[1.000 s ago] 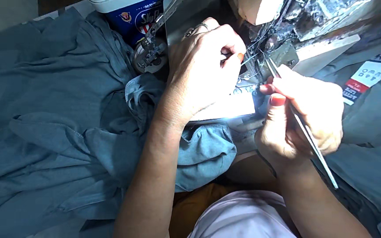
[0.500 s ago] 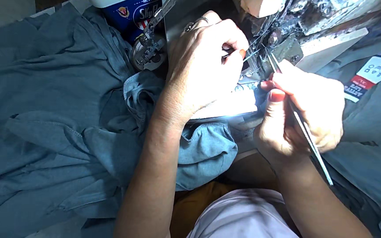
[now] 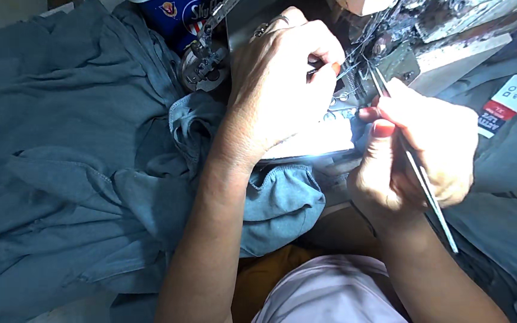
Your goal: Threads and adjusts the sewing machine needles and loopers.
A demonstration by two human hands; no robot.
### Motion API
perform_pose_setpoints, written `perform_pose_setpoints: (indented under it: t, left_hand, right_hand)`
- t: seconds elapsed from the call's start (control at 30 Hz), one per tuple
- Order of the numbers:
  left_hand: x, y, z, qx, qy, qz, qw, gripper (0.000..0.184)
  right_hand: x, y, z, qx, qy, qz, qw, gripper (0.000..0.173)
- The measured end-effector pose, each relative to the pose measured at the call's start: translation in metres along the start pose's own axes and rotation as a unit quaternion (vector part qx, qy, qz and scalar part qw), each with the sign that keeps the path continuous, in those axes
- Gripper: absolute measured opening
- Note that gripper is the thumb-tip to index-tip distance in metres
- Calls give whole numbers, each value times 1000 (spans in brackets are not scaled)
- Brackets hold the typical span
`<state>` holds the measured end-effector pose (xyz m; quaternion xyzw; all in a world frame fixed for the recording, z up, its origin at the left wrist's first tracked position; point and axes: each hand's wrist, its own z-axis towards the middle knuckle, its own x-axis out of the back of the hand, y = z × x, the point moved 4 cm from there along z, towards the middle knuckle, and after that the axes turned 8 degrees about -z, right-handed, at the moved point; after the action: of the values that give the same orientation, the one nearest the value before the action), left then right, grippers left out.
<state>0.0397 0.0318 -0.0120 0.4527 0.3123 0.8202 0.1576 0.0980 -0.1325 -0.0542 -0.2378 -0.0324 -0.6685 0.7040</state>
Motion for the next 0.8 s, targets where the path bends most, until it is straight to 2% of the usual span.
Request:
perform_pose_setpoints:
  t: [0.8]
  left_hand:
    - [-1, -1, 0, 6, -4, -3, 1000, 17]
  right_hand:
    - [-2, -3, 3, 0, -5, -23, 1000, 18]
